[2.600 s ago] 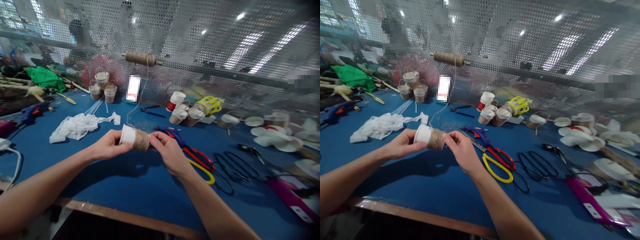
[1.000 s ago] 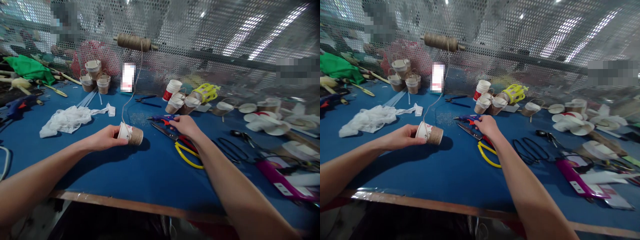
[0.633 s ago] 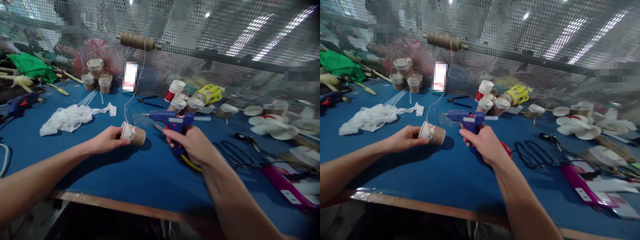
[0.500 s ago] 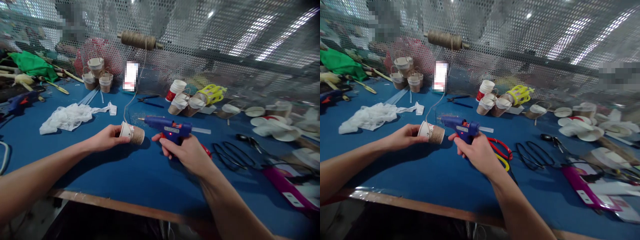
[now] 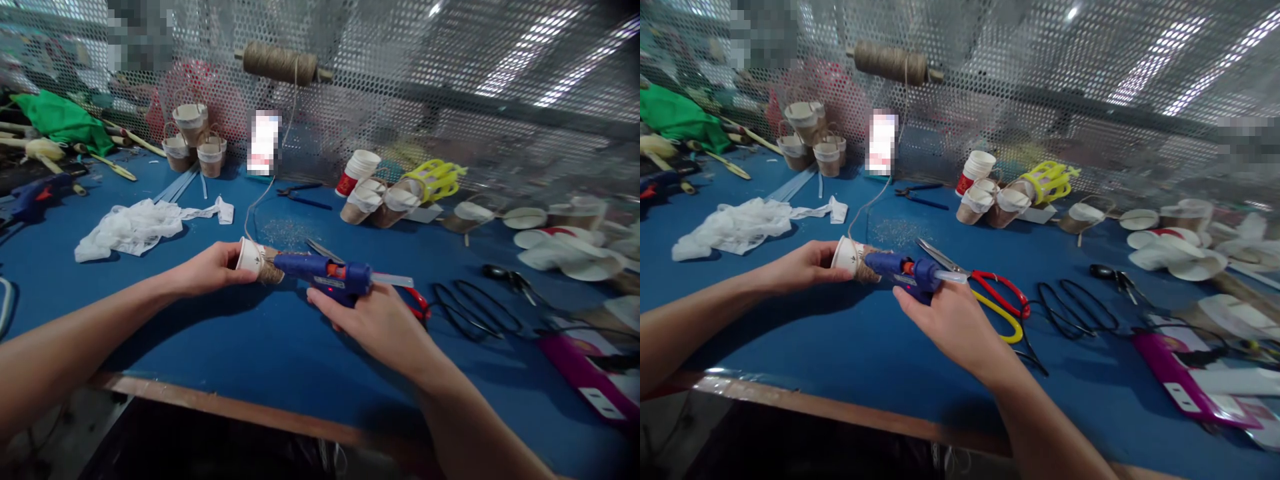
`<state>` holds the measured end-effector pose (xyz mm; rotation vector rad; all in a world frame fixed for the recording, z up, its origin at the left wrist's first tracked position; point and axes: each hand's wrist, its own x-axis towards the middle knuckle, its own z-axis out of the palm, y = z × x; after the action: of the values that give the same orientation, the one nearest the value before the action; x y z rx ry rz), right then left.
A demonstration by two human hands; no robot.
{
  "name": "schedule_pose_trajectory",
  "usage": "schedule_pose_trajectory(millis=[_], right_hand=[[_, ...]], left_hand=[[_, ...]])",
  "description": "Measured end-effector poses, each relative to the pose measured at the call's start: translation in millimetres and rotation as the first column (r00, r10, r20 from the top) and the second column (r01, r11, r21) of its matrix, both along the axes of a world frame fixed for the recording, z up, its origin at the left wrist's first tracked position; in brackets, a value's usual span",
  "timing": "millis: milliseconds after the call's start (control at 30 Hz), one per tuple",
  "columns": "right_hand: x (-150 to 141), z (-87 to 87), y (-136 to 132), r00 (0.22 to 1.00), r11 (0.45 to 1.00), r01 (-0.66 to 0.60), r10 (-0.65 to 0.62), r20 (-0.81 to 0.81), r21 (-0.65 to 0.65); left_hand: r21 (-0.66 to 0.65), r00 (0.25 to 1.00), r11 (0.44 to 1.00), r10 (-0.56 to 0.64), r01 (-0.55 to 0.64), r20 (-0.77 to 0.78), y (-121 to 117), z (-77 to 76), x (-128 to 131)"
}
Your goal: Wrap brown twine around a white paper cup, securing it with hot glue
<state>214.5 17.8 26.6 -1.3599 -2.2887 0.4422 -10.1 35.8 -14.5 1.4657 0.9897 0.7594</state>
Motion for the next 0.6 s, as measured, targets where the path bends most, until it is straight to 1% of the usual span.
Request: schedule_pose_trajectory(millis=[200,333,500,600], right_hand=[[-1.0,-0.9,-2.1,1.000,0.998,-0.006,0.004,0.023,0.067],[0.0,-0.7,-5.1,0.997,0.996,-0.012,0.006,0.073,0.088],[-1.6,0.1,-5.4,0.998,0.993,0.004,-0.012,0.066,0.115],[-1.8,-1.3,-3.6,0.998,0.990,-0.009,-0.001,0.071,0.139]], left_hand=[[0.046,0.997,0.999,-0.016,0.020,-0.078,-0.4,1.0,0.2],[0.059,0.995,0.998,-0.029,0.035,-0.093,-1.1,3.7,0.8],[0.087,0.994,0.995,-0.031,0.041,-0.108,-2.4,5.7,0.8],[0.086,0.991,0.995,-0.033,0.044,-0.131,-3.1,6.6,0.7]])
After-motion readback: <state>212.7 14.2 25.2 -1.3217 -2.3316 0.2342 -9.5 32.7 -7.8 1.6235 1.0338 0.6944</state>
